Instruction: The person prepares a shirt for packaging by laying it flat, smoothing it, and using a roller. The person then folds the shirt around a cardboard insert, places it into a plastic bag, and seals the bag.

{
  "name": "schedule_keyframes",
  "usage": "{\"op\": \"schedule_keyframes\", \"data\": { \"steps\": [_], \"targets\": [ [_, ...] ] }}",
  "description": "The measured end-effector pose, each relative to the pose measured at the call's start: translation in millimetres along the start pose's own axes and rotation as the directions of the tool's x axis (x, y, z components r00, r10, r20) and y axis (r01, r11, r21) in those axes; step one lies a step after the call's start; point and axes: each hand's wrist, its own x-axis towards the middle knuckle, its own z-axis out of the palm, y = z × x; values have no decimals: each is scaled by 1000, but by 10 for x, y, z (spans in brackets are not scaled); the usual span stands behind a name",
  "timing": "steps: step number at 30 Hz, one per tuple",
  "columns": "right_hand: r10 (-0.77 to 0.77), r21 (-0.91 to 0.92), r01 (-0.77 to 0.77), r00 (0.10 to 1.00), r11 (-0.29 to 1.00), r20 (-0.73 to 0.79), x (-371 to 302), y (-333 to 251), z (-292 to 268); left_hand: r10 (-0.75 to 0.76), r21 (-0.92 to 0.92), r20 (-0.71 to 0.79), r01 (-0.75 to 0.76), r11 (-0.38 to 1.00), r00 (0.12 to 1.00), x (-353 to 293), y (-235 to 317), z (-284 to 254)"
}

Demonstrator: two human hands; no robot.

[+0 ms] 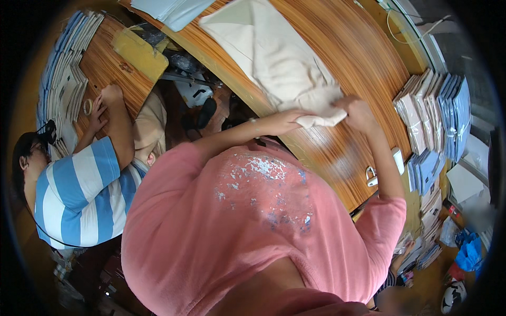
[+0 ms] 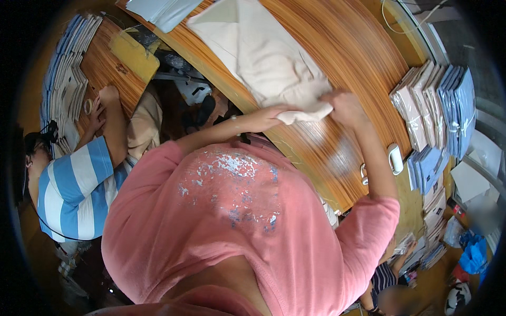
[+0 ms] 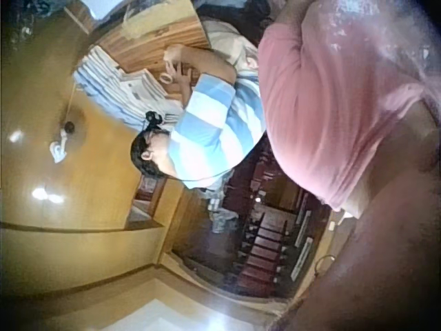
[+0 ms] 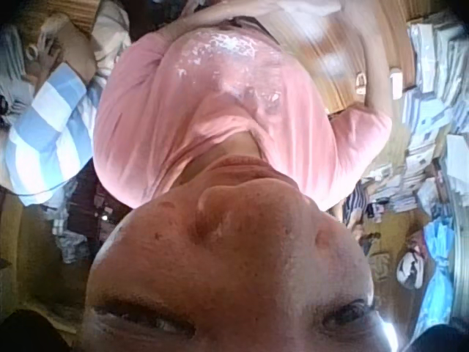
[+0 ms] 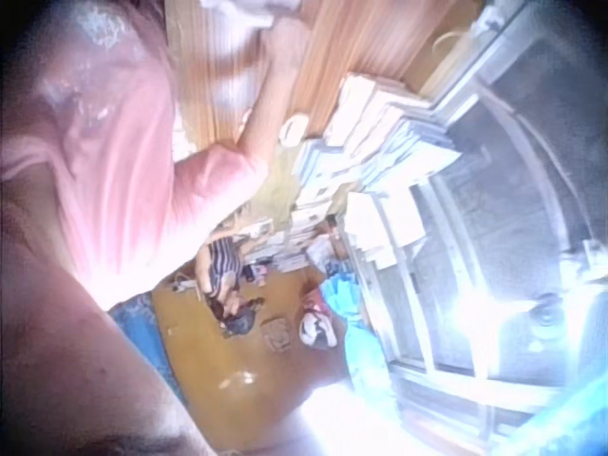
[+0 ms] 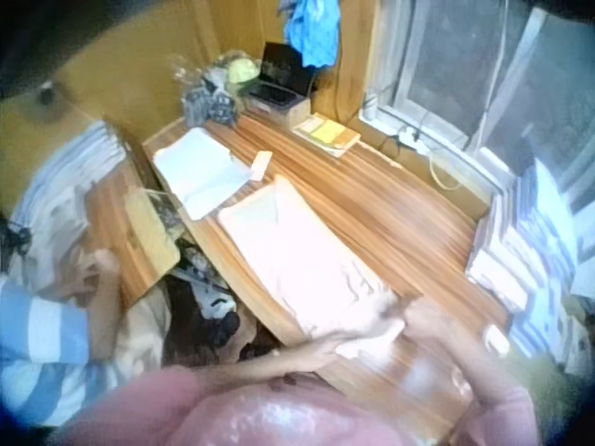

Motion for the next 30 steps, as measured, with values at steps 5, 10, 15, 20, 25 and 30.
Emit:
{"op": "schedule_keyframes", "data": {
  "steps": [5, 10, 15, 20, 25, 30],
  "targets": [
    [-77, 447, -42, 966, 894, 245, -66, -388, -482, -430, -504, 267, 505, 701, 863, -474, 236, -511],
    [210, 749, -134, 978, 649, -6, 612, 165, -693, -405, -859, -67, 154, 488, 912, 191, 448, -1228],
    [659, 906, 28, 676, 423, -328, 1279, 717, -5, -260, -185, -537, 188, 965, 802, 608, 61, -1794],
    [743, 915, 25, 574, 404, -344, 1429, 868, 248, -162, -4, -579, 196, 981, 799, 709, -440, -2133],
    [714, 996, -83, 696, -25, 77, 1369, 710, -185, -1, 288, -635, 238, 928, 773, 903, -469, -2183],
    [720, 990, 142, 688, -12, -90, 1516, 718, -240, 47, 574, -505, 295, 764, 862, 1030, -197, -2244]
  ]
}}
